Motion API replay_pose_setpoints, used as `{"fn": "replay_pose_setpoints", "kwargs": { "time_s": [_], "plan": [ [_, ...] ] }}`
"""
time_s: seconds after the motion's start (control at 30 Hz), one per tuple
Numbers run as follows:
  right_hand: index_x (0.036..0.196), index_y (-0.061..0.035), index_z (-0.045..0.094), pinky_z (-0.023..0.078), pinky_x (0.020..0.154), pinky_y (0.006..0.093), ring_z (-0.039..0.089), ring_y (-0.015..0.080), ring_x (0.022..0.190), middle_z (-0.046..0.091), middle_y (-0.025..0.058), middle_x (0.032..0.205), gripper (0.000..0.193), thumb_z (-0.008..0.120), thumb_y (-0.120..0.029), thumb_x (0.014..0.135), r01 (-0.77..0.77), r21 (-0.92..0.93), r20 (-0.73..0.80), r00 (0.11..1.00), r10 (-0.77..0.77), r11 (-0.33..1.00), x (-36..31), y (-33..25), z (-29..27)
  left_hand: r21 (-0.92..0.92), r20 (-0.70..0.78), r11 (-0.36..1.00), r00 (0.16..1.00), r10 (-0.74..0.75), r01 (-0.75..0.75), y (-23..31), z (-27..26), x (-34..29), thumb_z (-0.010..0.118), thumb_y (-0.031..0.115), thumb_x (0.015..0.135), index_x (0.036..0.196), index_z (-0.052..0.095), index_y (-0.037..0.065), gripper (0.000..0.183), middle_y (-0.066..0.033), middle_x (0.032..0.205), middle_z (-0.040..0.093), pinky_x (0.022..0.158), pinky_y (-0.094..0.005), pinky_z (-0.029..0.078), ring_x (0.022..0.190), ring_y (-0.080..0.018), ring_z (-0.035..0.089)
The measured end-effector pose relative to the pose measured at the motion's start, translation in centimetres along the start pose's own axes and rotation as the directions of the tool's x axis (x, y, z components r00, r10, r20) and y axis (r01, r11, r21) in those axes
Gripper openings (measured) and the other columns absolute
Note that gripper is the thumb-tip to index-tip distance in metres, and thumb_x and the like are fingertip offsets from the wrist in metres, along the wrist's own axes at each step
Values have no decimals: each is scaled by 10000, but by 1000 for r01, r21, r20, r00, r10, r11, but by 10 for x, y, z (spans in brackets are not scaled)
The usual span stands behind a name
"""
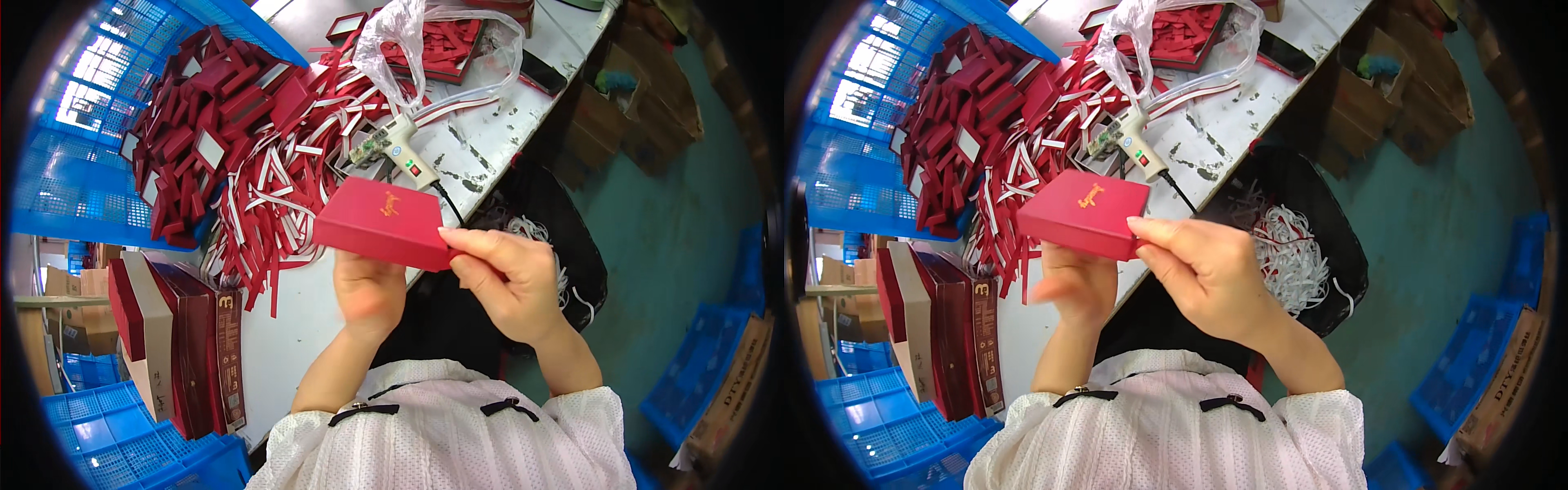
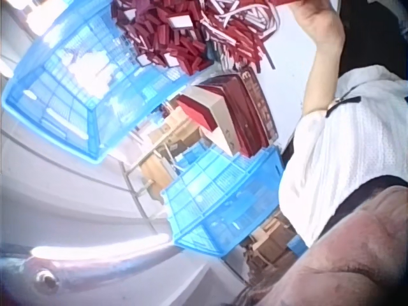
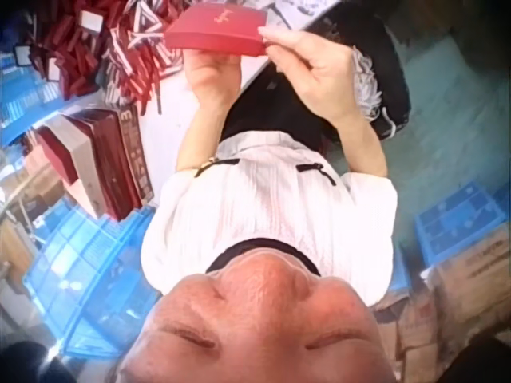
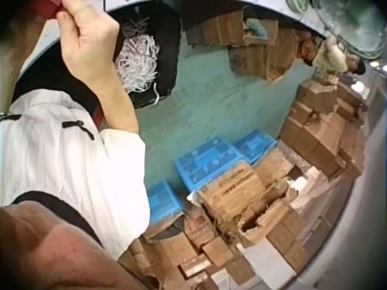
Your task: The person repeatedly picks up small red boxes and red ribbons from a table, ties the ribbons around the boxes by hand, and places the finished boxes into a blue plastic crate. The process is repeated continuously throughout the clip.
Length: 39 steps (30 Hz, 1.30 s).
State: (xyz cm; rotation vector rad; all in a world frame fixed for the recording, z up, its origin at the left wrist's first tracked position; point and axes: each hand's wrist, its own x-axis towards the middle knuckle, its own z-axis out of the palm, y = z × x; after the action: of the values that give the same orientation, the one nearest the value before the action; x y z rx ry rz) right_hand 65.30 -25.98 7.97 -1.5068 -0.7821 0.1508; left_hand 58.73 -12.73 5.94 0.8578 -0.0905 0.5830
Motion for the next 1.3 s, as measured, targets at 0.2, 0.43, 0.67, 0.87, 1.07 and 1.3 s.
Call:
{"fn": "replay_pose_setpoints", "kwargs": {
  "time_s": [0.2,0.43,0.67,0.87,1.07,1.3],
  "plan": [
    [837,-20,625,399,451,194,534,84,508,584,71,614,151,594,3,692,-93,84,75,993,87,992,13,9,-35,-276,-191,950,961,-201,144,25,2,23,359,213,874,995,469,-8,275,-146,999,535,831,-407,425,943,-261,522],
    [834,-19,619,376,461,186,501,67,515,561,55,607,162,597,26,680,2,61,-6,1000,-1,998,24,17,-28,-743,-127,643,906,-404,183,29,-7,19,369,218,867,995,470,-15,284,-167,1033,514,835,-455,423,963,-290,510],
    [839,-19,615,382,471,194,509,81,524,565,63,622,161,597,20,684,-40,78,-33,999,43,996,23,32,-21,-777,-82,584,883,-463,234,26,-9,12,361,239,870,989,467,-26,309,-171,1036,512,840,-454,420,962,-292,511],
    [871,-33,605,403,496,240,519,147,538,553,77,636,172,571,7,707,51,-6,24,998,-51,999,18,28,-13,-641,-117,742,930,-348,197,14,-2,9,356,256,874,1018,461,-11,321,-153,1055,506,839,-421,412,955,-256,514],
    [841,-39,624,368,451,205,490,96,500,555,51,608,192,613,16,658,173,-145,2,985,-174,974,9,14,-2,88,-263,988,960,-97,124,-5,2,14,330,251,885,1040,427,11,303,-137,1031,513,807,-376,421,928,-229,524],
    [818,-18,611,399,463,211,536,142,512,571,91,625,181,618,34,645,91,-186,-101,989,-111,978,11,7,-22,-571,-139,796,931,-336,202,19,-7,18,312,275,884,1022,434,-15,344,-157,1037,503,777,-413,459,936,-280,521]
  ]
}}
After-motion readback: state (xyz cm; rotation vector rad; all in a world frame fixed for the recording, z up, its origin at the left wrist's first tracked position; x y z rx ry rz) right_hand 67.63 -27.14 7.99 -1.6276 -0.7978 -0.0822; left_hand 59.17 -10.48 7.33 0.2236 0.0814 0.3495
